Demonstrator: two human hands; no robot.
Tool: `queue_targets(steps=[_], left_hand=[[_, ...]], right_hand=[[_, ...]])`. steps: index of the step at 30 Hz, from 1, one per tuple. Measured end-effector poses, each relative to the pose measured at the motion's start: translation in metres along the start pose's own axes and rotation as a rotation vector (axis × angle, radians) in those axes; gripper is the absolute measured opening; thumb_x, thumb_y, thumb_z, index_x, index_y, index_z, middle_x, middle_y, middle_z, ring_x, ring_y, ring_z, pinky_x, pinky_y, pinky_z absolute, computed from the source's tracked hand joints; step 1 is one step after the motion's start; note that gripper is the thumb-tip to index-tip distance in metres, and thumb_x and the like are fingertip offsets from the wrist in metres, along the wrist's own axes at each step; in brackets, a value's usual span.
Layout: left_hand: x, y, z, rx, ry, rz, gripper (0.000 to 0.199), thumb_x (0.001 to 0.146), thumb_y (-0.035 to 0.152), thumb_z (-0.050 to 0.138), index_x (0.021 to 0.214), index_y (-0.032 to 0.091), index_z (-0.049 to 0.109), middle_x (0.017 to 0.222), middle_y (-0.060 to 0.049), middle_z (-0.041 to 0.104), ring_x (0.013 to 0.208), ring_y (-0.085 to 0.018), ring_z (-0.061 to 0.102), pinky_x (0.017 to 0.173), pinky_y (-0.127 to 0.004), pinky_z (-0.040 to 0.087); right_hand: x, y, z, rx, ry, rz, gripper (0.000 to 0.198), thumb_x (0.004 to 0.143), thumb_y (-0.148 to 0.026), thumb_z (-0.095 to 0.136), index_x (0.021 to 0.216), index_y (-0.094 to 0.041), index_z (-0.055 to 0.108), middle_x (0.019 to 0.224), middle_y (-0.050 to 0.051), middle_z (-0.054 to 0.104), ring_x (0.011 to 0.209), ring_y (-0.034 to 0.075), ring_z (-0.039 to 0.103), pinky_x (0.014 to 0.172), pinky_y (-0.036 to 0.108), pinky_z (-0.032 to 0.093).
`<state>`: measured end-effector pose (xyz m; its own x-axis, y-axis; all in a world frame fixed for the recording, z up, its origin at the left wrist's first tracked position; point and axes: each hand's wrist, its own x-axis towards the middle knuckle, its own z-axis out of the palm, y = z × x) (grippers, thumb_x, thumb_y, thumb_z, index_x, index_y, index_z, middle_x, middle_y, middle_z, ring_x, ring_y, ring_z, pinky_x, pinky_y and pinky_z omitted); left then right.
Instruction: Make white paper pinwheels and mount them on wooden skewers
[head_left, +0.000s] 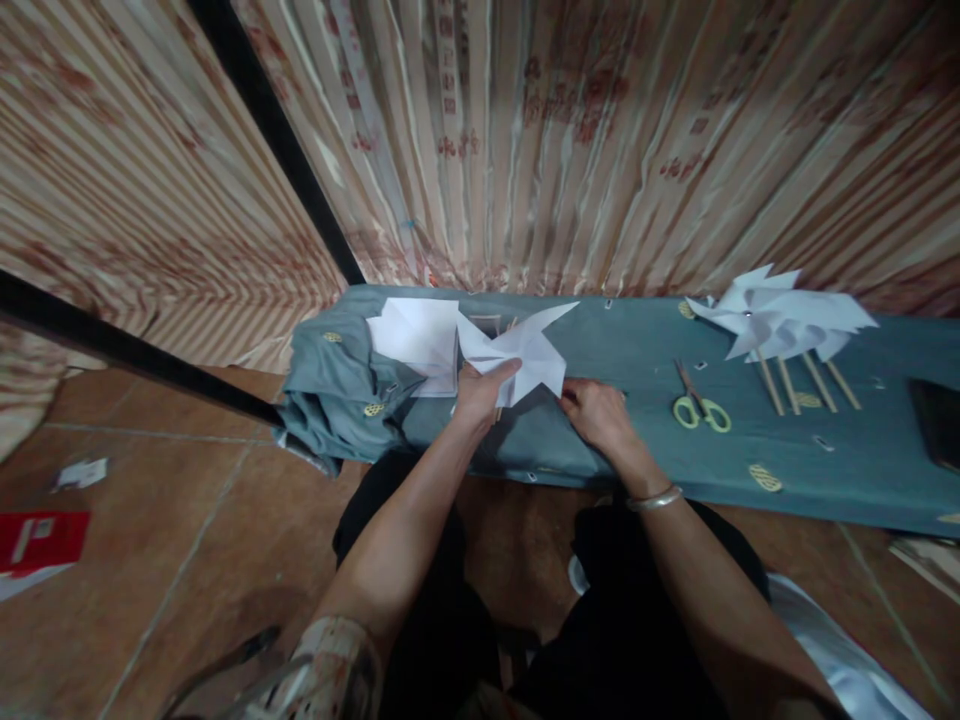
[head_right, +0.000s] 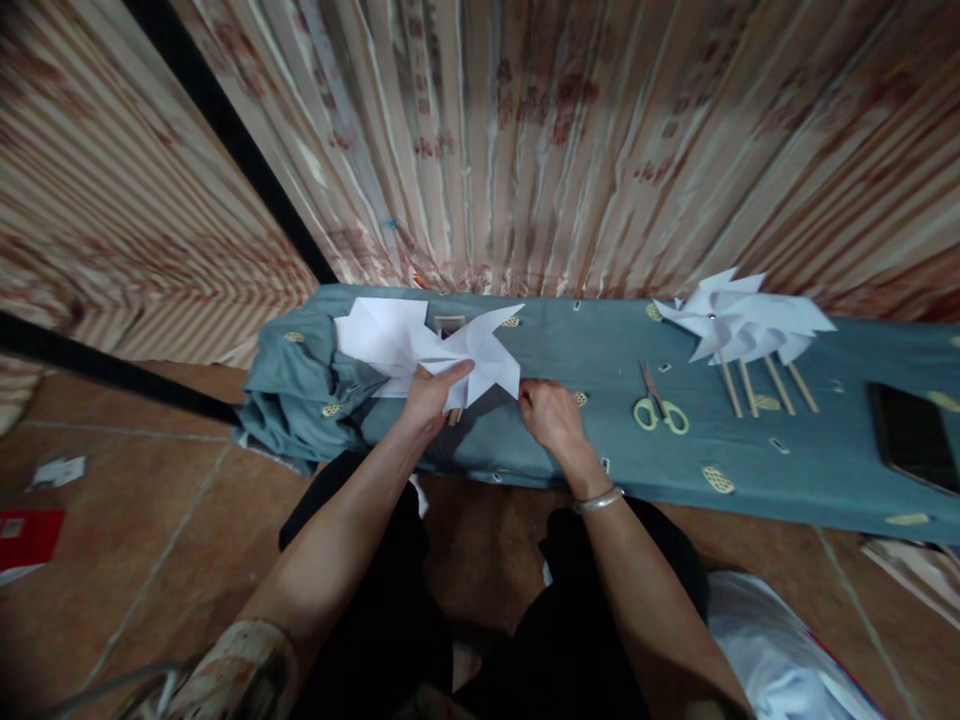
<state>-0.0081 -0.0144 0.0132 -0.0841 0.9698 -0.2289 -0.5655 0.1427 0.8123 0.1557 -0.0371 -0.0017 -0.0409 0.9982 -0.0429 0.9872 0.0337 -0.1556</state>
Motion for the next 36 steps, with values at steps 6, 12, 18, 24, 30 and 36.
queue_targets(steps=[6, 12, 18, 24, 30, 36], left_hand=[[-0.003, -0.001, 0.003, 0.025, -0.001, -0.008, 0.029, 0.049, 0.017, 0.086, 0.074, 0.012, 0.072, 0.074, -0.007, 0.074, 0.07, -0.021, 0.07, 0.075, -0.033, 0.056], [0.003, -0.008, -0.002, 0.038, -0.055, 0.034, 0.028, 0.048, 0.023, 0.085, 0.07, 0.013, 0.071, 0.071, -0.004, 0.073, 0.061, -0.016, 0.066, 0.069, -0.03, 0.055], [0.004, -0.019, -0.002, 0.142, -0.099, 0.035, 0.028, 0.049, 0.026, 0.085, 0.071, 0.014, 0.072, 0.069, -0.002, 0.072, 0.06, -0.016, 0.063, 0.063, -0.028, 0.051], [-0.007, -0.026, 0.005, 0.221, -0.2, 0.048, 0.031, 0.052, 0.027, 0.083, 0.078, 0.014, 0.072, 0.08, -0.004, 0.074, 0.077, -0.019, 0.067, 0.071, -0.03, 0.052], [-0.012, -0.03, 0.012, 0.249, -0.236, 0.042, 0.028, 0.052, 0.026, 0.082, 0.075, 0.014, 0.072, 0.076, -0.003, 0.073, 0.07, -0.017, 0.064, 0.069, -0.03, 0.05], [-0.012, -0.034, 0.018, 0.299, -0.256, 0.086, 0.021, 0.053, 0.025, 0.08, 0.069, 0.015, 0.07, 0.069, 0.0, 0.07, 0.063, -0.014, 0.06, 0.063, -0.025, 0.048]], right_hand=[[-0.002, 0.0, 0.004, 0.031, 0.057, 0.004, 0.026, 0.088, -0.016, 0.048, 0.092, -0.016, 0.074, 0.097, 0.017, 0.075, 0.092, 0.028, 0.07, 0.071, 0.029, 0.044], [-0.002, 0.039, 0.006, 0.579, 0.206, 0.157, 0.019, 0.082, -0.032, 0.06, 0.083, -0.021, 0.075, 0.079, 0.005, 0.075, 0.076, 0.024, 0.069, 0.073, 0.033, 0.048], [-0.014, 0.039, -0.008, 1.378, 0.296, 0.092, 0.02, 0.059, -0.039, 0.084, 0.071, -0.025, 0.075, 0.119, 0.005, 0.07, 0.114, 0.025, 0.061, 0.1, 0.04, 0.043], [-0.024, 0.021, -0.015, 1.476, 0.152, 0.038, 0.027, 0.054, -0.043, 0.088, 0.07, -0.025, 0.076, 0.105, 0.005, 0.073, 0.106, 0.024, 0.063, 0.093, 0.039, 0.048], [-0.026, 0.024, -0.01, 1.385, 0.178, 0.055, 0.029, 0.056, -0.046, 0.086, 0.072, -0.024, 0.075, 0.086, 0.004, 0.073, 0.091, 0.022, 0.065, 0.088, 0.039, 0.049], [-0.027, 0.027, -0.009, 1.239, 0.271, -0.023, 0.02, 0.063, -0.044, 0.082, 0.07, -0.027, 0.076, 0.088, 0.004, 0.074, 0.128, 0.027, 0.049, 0.112, 0.046, 0.029]])
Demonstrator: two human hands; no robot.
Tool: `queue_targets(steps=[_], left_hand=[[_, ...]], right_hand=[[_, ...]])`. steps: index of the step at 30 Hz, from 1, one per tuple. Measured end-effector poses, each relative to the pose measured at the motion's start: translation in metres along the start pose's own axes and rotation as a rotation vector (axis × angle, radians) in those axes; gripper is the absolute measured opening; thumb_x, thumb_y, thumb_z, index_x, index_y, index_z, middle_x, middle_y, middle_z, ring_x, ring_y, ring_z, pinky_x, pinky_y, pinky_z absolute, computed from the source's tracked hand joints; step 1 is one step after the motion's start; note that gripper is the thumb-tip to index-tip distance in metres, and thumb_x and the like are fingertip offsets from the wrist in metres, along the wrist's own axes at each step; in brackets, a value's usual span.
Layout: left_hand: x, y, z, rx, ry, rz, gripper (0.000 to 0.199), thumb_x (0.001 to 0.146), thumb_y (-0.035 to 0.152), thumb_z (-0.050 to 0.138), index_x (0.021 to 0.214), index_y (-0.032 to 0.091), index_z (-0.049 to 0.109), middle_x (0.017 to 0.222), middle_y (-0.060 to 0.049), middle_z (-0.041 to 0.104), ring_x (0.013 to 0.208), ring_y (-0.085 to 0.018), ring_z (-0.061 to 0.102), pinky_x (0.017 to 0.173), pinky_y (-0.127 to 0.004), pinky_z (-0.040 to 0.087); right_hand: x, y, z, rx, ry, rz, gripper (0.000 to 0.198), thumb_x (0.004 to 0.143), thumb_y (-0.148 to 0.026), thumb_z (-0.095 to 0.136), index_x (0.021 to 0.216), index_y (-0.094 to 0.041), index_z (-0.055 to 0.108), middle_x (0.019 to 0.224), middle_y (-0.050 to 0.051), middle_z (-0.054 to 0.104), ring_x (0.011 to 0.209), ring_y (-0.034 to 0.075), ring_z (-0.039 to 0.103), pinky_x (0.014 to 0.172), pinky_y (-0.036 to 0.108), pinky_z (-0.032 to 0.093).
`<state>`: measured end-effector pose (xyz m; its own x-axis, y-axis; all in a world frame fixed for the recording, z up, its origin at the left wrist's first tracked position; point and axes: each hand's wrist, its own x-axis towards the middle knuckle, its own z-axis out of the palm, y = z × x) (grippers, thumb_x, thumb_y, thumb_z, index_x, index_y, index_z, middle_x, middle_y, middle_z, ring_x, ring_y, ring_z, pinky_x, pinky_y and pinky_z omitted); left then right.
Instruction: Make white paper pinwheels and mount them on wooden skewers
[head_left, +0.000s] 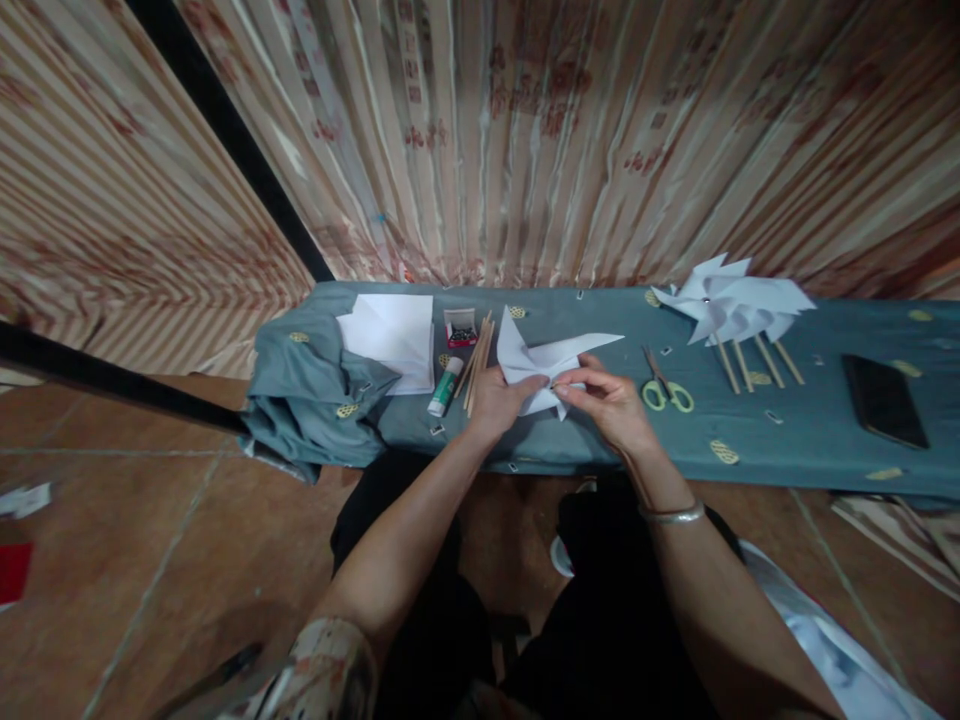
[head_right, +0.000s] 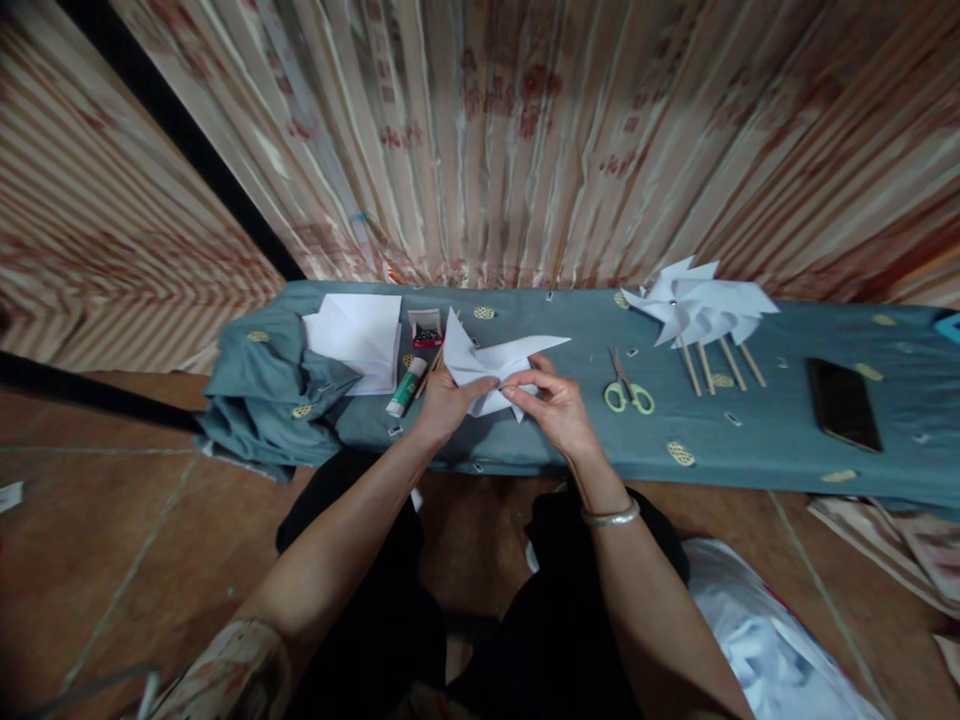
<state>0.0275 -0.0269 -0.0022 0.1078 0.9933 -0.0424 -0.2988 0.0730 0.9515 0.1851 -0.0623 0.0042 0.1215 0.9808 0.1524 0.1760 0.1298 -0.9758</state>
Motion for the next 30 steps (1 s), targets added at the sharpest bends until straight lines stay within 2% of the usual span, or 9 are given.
queue_targets(steps=[6, 12, 18, 21, 23, 26, 28, 30], left_hand=[[0.0, 0.002, 0.005, -0.003, -0.026, 0.001, 0.02, 0.055, 0.022, 0.08, 0.071, 0.016, 0.071, 0.072, -0.001, 0.071, 0.067, -0.015, 0.061, 0.065, -0.025, 0.049], [-0.003, 0.0, 0.006, -0.037, -0.079, -0.035, 0.02, 0.057, 0.024, 0.08, 0.073, 0.014, 0.072, 0.072, -0.002, 0.071, 0.066, -0.015, 0.061, 0.066, -0.026, 0.05], [-0.002, -0.001, 0.005, -0.038, -0.12, -0.029, 0.026, 0.055, 0.027, 0.083, 0.075, 0.013, 0.071, 0.075, -0.003, 0.072, 0.068, -0.015, 0.062, 0.069, -0.027, 0.05], [-0.002, 0.0, 0.005, -0.03, -0.131, -0.037, 0.03, 0.054, 0.027, 0.084, 0.078, 0.013, 0.072, 0.077, -0.003, 0.072, 0.07, -0.016, 0.062, 0.07, -0.028, 0.051], [-0.001, 0.001, 0.004, -0.03, -0.113, -0.045, 0.03, 0.054, 0.027, 0.084, 0.078, 0.013, 0.072, 0.076, -0.003, 0.072, 0.07, -0.016, 0.063, 0.07, -0.028, 0.05], [0.0, 0.001, 0.004, -0.058, -0.043, -0.045, 0.028, 0.053, 0.025, 0.084, 0.076, 0.015, 0.072, 0.075, -0.002, 0.072, 0.071, -0.017, 0.064, 0.07, -0.028, 0.05], [0.001, 0.002, 0.004, -0.103, 0.009, -0.046, 0.029, 0.052, 0.023, 0.084, 0.077, 0.016, 0.071, 0.077, -0.001, 0.072, 0.073, -0.017, 0.065, 0.071, -0.029, 0.05], [0.001, 0.001, 0.004, -0.149, 0.043, -0.063, 0.03, 0.051, 0.023, 0.084, 0.077, 0.016, 0.071, 0.078, -0.002, 0.073, 0.072, -0.017, 0.065, 0.072, -0.029, 0.051]], right_hand=[[0.0, 0.002, -0.003, -0.024, 0.018, 0.016, 0.02, 0.063, -0.043, 0.081, 0.072, -0.026, 0.076, 0.088, 0.003, 0.071, 0.117, 0.026, 0.053, 0.109, 0.046, 0.031], [-0.001, -0.003, -0.004, 0.007, 0.042, 0.004, 0.022, 0.062, -0.043, 0.082, 0.071, -0.025, 0.076, 0.09, 0.002, 0.062, 0.096, 0.021, 0.055, 0.09, 0.036, 0.043], [-0.002, -0.009, -0.005, 0.068, 0.015, 0.041, 0.021, 0.061, -0.043, 0.083, 0.069, -0.025, 0.075, 0.076, 0.0, 0.059, 0.076, 0.016, 0.052, 0.072, 0.029, 0.044], [-0.003, -0.008, -0.005, 0.114, -0.006, 0.07, 0.024, 0.06, -0.045, 0.084, 0.071, -0.025, 0.075, 0.073, 0.0, 0.062, 0.071, 0.015, 0.053, 0.071, 0.03, 0.046], [-0.004, -0.005, -0.006, 0.139, 0.022, 0.095, 0.028, 0.057, -0.047, 0.085, 0.071, -0.025, 0.075, 0.078, 0.001, 0.066, 0.077, 0.016, 0.058, 0.077, 0.032, 0.048], [-0.003, -0.001, -0.009, 0.157, 0.073, 0.099, 0.03, 0.055, -0.047, 0.087, 0.072, -0.026, 0.075, 0.101, 0.004, 0.07, 0.101, 0.022, 0.062, 0.092, 0.038, 0.048], [-0.003, -0.001, -0.013, 0.143, 0.063, 0.068, 0.028, 0.06, -0.047, 0.085, 0.074, -0.025, 0.074, 0.117, 0.005, 0.069, 0.115, 0.026, 0.059, 0.099, 0.042, 0.045], [-0.005, -0.006, -0.016, 0.083, 0.042, 0.013, 0.025, 0.066, -0.046, 0.081, 0.075, -0.025, 0.074, 0.123, 0.006, 0.067, 0.121, 0.027, 0.057, 0.102, 0.046, 0.043]])
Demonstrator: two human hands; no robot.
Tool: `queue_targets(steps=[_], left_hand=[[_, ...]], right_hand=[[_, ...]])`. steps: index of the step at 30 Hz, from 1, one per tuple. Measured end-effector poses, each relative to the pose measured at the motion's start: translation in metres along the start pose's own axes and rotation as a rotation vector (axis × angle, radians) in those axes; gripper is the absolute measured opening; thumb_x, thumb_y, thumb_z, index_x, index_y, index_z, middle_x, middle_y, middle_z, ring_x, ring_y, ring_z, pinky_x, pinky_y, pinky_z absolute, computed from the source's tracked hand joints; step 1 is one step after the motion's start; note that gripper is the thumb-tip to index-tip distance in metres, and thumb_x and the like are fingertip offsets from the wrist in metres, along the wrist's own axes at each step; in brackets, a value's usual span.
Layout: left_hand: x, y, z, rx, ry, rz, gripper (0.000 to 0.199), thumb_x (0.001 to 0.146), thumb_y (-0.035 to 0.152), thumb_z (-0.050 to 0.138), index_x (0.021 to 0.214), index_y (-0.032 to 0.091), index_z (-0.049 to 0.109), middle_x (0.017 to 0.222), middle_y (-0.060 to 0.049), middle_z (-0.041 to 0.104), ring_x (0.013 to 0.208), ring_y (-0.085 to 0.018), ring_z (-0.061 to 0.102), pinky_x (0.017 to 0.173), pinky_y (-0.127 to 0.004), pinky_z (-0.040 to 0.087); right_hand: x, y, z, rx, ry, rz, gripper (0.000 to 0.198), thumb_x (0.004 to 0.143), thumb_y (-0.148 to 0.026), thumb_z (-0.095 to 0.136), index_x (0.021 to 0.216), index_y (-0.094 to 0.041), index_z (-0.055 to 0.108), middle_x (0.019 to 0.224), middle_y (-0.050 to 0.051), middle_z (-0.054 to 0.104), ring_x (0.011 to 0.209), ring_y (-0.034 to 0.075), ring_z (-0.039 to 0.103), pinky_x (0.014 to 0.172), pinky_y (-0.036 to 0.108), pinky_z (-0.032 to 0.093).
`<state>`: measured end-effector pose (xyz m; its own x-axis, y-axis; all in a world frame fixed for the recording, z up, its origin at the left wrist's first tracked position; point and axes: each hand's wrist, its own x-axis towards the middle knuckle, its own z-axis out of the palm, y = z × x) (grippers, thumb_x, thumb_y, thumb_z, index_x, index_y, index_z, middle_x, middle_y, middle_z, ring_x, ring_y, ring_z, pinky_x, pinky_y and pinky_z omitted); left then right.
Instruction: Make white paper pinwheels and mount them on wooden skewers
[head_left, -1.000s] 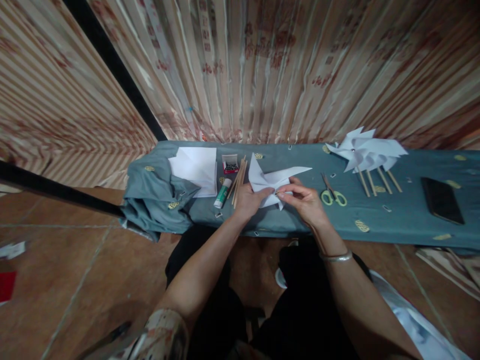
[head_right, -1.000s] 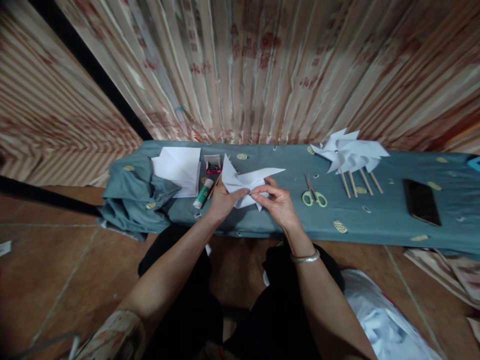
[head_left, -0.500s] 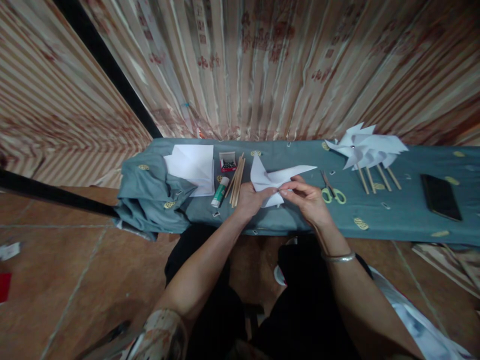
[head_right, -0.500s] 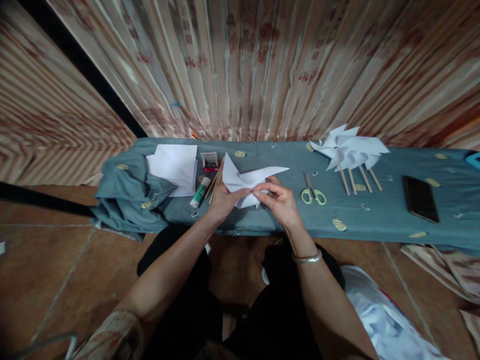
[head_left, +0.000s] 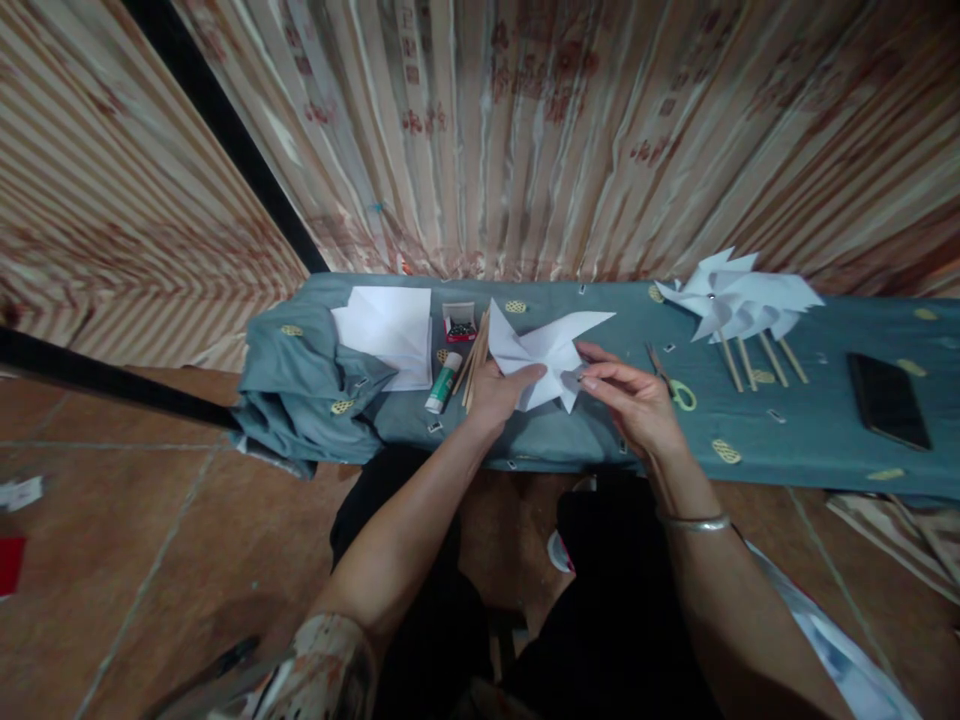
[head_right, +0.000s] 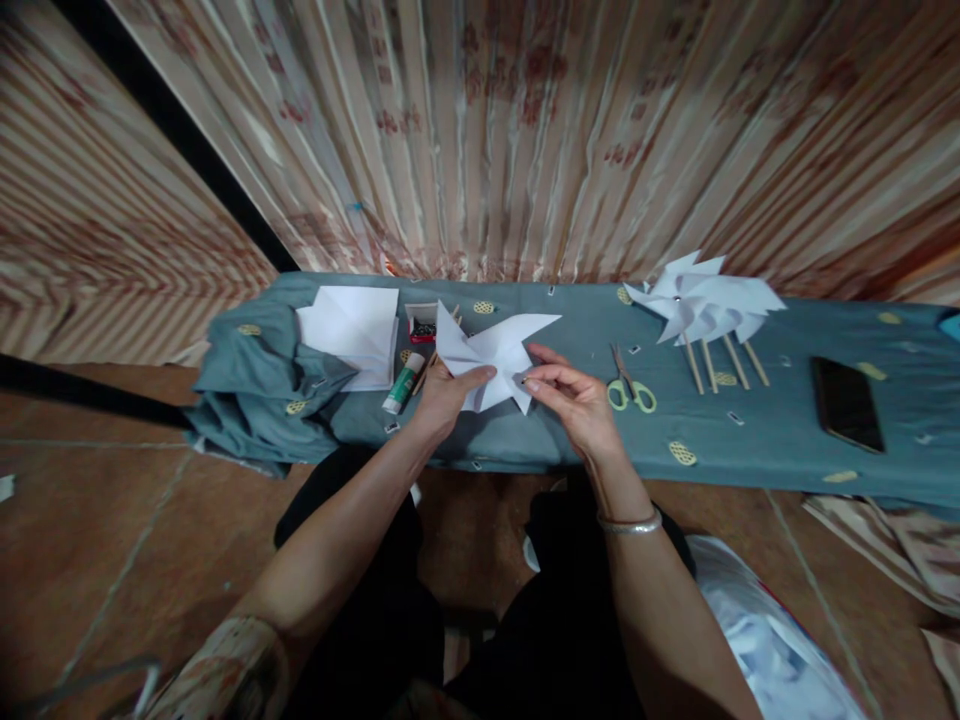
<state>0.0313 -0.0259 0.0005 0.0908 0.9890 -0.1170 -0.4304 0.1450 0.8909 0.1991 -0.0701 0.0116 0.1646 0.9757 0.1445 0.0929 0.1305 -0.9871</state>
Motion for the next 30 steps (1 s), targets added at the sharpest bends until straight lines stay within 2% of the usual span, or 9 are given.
queue_targets(steps=[6, 10, 18, 30], left_hand=[[0.001, -0.002, -0.002, -0.049, 0.018, -0.008, 0.03, 0.053, 0.025, 0.083, 0.078, 0.014, 0.07, 0.075, -0.002, 0.072, 0.071, -0.017, 0.065, 0.073, -0.029, 0.052], [0.001, -0.002, -0.003, -0.029, 0.045, 0.009, 0.036, 0.052, 0.024, 0.084, 0.083, 0.015, 0.069, 0.077, -0.002, 0.073, 0.082, -0.019, 0.068, 0.077, -0.029, 0.052], [-0.001, 0.001, -0.003, -0.03, 0.001, -0.013, 0.029, 0.051, 0.025, 0.084, 0.073, 0.014, 0.067, 0.076, -0.003, 0.073, 0.07, -0.015, 0.065, 0.071, -0.028, 0.051], [-0.008, 0.015, 0.003, -0.121, -0.04, -0.123, 0.039, 0.045, 0.021, 0.086, 0.079, 0.013, 0.069, 0.074, -0.003, 0.072, 0.067, -0.017, 0.065, 0.069, -0.03, 0.051]], right_hand=[[-0.019, -0.025, 0.009, -0.449, -0.179, -0.3, 0.009, 0.084, -0.034, 0.067, 0.08, -0.027, 0.071, 0.127, 0.005, 0.067, 0.123, 0.026, 0.054, 0.109, 0.049, 0.036], [-0.028, -0.029, 0.02, -0.669, -0.247, -0.389, 0.012, 0.089, -0.03, 0.06, 0.081, -0.026, 0.069, 0.13, 0.006, 0.065, 0.123, 0.028, 0.05, 0.104, 0.052, 0.04], [-0.026, -0.025, 0.02, -0.662, -0.28, -0.383, 0.01, 0.088, -0.028, 0.059, 0.082, -0.026, 0.067, 0.131, 0.005, 0.065, 0.122, 0.027, 0.051, 0.103, 0.051, 0.041], [-0.025, -0.026, 0.016, -0.585, -0.26, -0.343, 0.01, 0.086, -0.031, 0.062, 0.081, -0.026, 0.069, 0.126, 0.005, 0.067, 0.121, 0.027, 0.053, 0.105, 0.051, 0.04]])
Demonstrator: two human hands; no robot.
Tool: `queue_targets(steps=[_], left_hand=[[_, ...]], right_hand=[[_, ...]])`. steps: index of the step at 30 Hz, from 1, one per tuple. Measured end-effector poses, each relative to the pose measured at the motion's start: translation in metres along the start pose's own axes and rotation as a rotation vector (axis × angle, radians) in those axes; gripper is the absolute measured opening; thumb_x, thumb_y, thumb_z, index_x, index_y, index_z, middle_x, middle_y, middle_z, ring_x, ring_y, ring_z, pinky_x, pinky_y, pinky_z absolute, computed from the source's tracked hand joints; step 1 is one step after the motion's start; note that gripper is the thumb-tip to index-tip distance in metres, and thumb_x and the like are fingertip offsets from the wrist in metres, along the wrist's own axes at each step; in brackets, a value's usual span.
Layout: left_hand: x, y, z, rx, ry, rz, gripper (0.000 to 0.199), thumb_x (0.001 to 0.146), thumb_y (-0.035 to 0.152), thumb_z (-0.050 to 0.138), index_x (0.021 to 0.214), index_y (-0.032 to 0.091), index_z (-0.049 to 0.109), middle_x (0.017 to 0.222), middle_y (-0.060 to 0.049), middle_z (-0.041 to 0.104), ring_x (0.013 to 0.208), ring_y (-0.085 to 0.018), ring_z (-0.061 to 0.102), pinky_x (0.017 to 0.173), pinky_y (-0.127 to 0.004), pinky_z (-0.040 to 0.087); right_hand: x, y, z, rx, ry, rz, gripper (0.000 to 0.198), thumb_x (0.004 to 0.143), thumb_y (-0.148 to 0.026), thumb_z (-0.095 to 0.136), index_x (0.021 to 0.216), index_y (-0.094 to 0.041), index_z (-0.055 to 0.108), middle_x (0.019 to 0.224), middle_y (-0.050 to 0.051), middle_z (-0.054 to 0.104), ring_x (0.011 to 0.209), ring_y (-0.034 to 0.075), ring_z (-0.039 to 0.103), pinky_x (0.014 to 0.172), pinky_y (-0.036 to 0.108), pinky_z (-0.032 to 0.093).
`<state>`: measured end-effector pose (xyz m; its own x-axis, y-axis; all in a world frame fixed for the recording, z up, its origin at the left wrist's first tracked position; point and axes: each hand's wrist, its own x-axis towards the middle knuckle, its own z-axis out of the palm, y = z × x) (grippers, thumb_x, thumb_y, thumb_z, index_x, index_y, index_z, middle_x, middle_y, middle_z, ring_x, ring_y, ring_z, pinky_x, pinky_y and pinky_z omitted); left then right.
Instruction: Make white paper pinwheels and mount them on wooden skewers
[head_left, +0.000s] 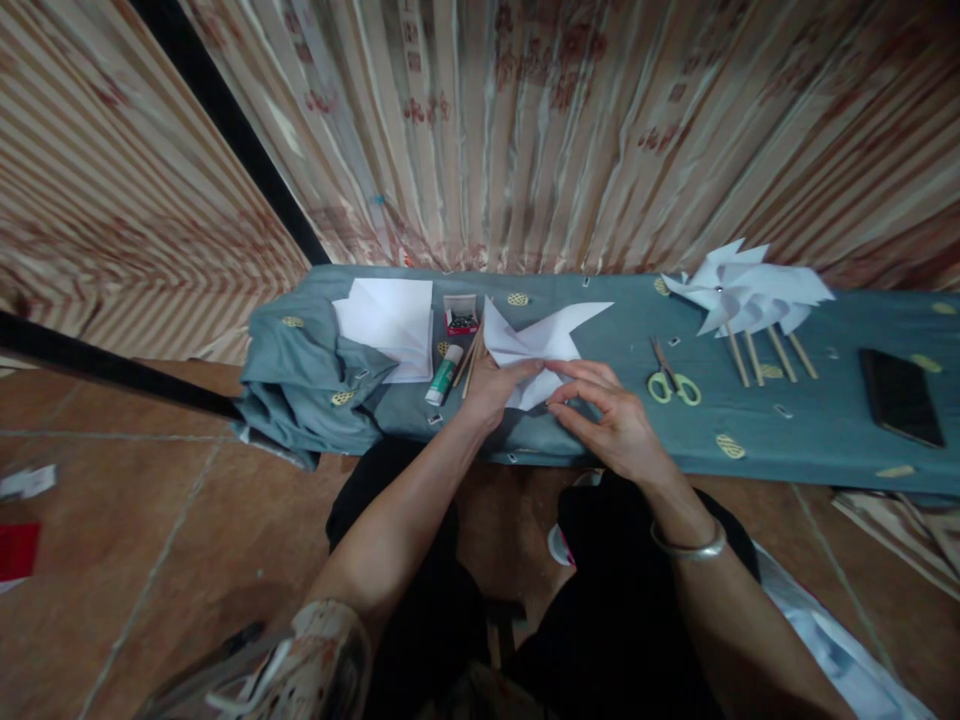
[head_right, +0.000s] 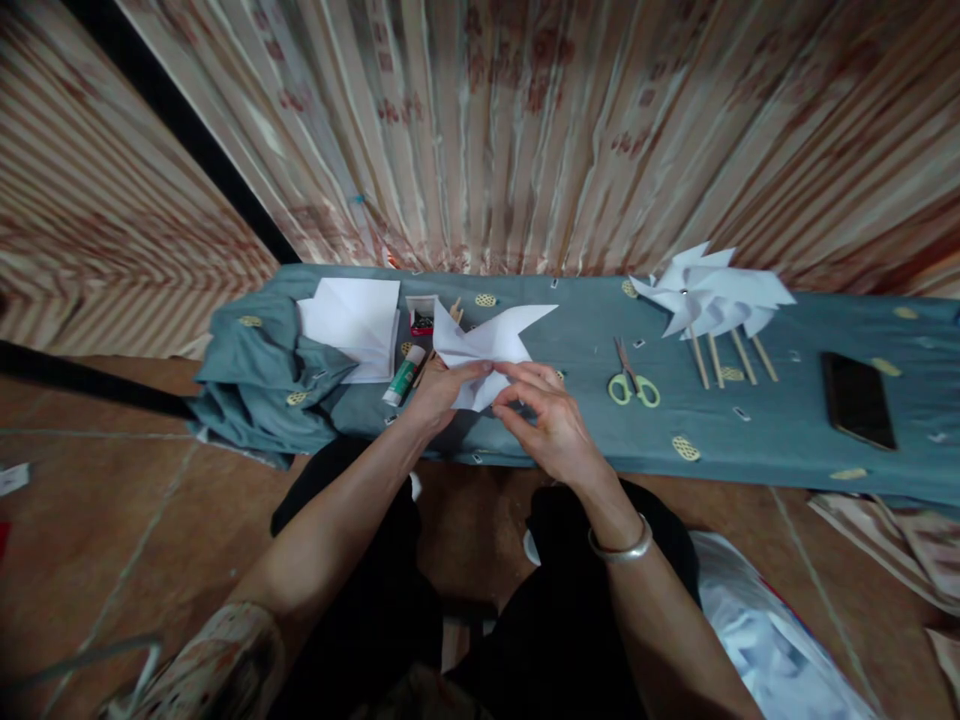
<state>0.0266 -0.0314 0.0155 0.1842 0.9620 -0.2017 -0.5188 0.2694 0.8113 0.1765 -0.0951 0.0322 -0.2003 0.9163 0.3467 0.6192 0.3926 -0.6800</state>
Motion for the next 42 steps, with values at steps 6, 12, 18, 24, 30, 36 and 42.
queue_targets(steps=[6, 12, 18, 24, 30, 36, 42], left_hand=[[0.001, -0.002, -0.002, 0.045, 0.007, 0.005, 0.036, 0.046, 0.021, 0.085, 0.077, 0.013, 0.069, 0.073, -0.004, 0.072, 0.065, -0.016, 0.064, 0.066, -0.028, 0.05], [0.002, -0.006, -0.006, 0.12, 0.055, 0.041, 0.028, 0.049, 0.022, 0.082, 0.073, 0.014, 0.069, 0.071, -0.003, 0.072, 0.067, -0.017, 0.065, 0.067, -0.029, 0.05], [0.004, -0.008, -0.006, 0.103, 0.037, 0.088, 0.028, 0.05, 0.021, 0.082, 0.075, 0.015, 0.072, 0.073, -0.002, 0.073, 0.067, -0.017, 0.066, 0.07, -0.031, 0.051], [0.002, -0.009, -0.001, 0.151, -0.003, 0.081, 0.025, 0.052, 0.02, 0.081, 0.075, 0.015, 0.073, 0.075, -0.002, 0.074, 0.069, -0.018, 0.066, 0.069, -0.029, 0.052], [-0.005, -0.008, 0.006, 0.151, -0.022, 0.078, 0.024, 0.052, 0.016, 0.082, 0.073, 0.015, 0.071, 0.072, -0.001, 0.072, 0.072, -0.018, 0.066, 0.07, -0.029, 0.052], [-0.007, -0.006, 0.007, 0.151, -0.054, 0.092, 0.026, 0.051, 0.016, 0.083, 0.073, 0.015, 0.07, 0.069, 0.001, 0.071, 0.068, -0.016, 0.064, 0.067, -0.027, 0.051], [-0.004, -0.009, 0.005, 0.18, -0.068, 0.102, 0.026, 0.051, 0.018, 0.082, 0.075, 0.014, 0.071, 0.072, 0.0, 0.072, 0.066, -0.015, 0.064, 0.067, -0.027, 0.052]], right_hand=[[0.0, 0.0, -0.001, -0.004, -0.002, -0.005, 0.01, 0.087, -0.031, 0.062, 0.081, -0.026, 0.068, 0.127, 0.006, 0.067, 0.121, 0.027, 0.053, 0.105, 0.05, 0.041], [-0.001, 0.002, 0.0, 0.026, -0.005, 0.006, 0.011, 0.087, -0.032, 0.062, 0.082, -0.027, 0.069, 0.127, 0.005, 0.067, 0.122, 0.027, 0.053, 0.106, 0.051, 0.039], [0.002, 0.006, 0.002, 0.022, 0.185, 0.046, 0.009, 0.085, -0.036, 0.065, 0.082, -0.029, 0.071, 0.138, 0.002, 0.058, 0.132, 0.029, 0.045, 0.113, 0.055, 0.029], [0.004, 0.013, 0.003, 0.072, 0.297, 0.12, 0.015, 0.082, -0.04, 0.068, 0.08, -0.026, 0.072, 0.146, 0.003, 0.048, 0.143, 0.029, 0.034, 0.117, 0.052, 0.025], [0.003, 0.015, 0.006, 0.104, 0.328, 0.175, 0.013, 0.081, -0.039, 0.069, 0.081, -0.027, 0.074, 0.143, 0.004, 0.049, 0.141, 0.03, 0.035, 0.117, 0.052, 0.024], [0.003, 0.017, 0.006, 0.124, 0.34, 0.19, 0.016, 0.08, -0.042, 0.07, 0.081, -0.026, 0.074, 0.139, 0.004, 0.053, 0.14, 0.029, 0.037, 0.117, 0.051, 0.025], [0.004, 0.015, 0.005, 0.152, 0.334, 0.16, 0.016, 0.078, -0.041, 0.071, 0.079, -0.025, 0.074, 0.137, 0.004, 0.056, 0.136, 0.028, 0.043, 0.116, 0.048, 0.027]])
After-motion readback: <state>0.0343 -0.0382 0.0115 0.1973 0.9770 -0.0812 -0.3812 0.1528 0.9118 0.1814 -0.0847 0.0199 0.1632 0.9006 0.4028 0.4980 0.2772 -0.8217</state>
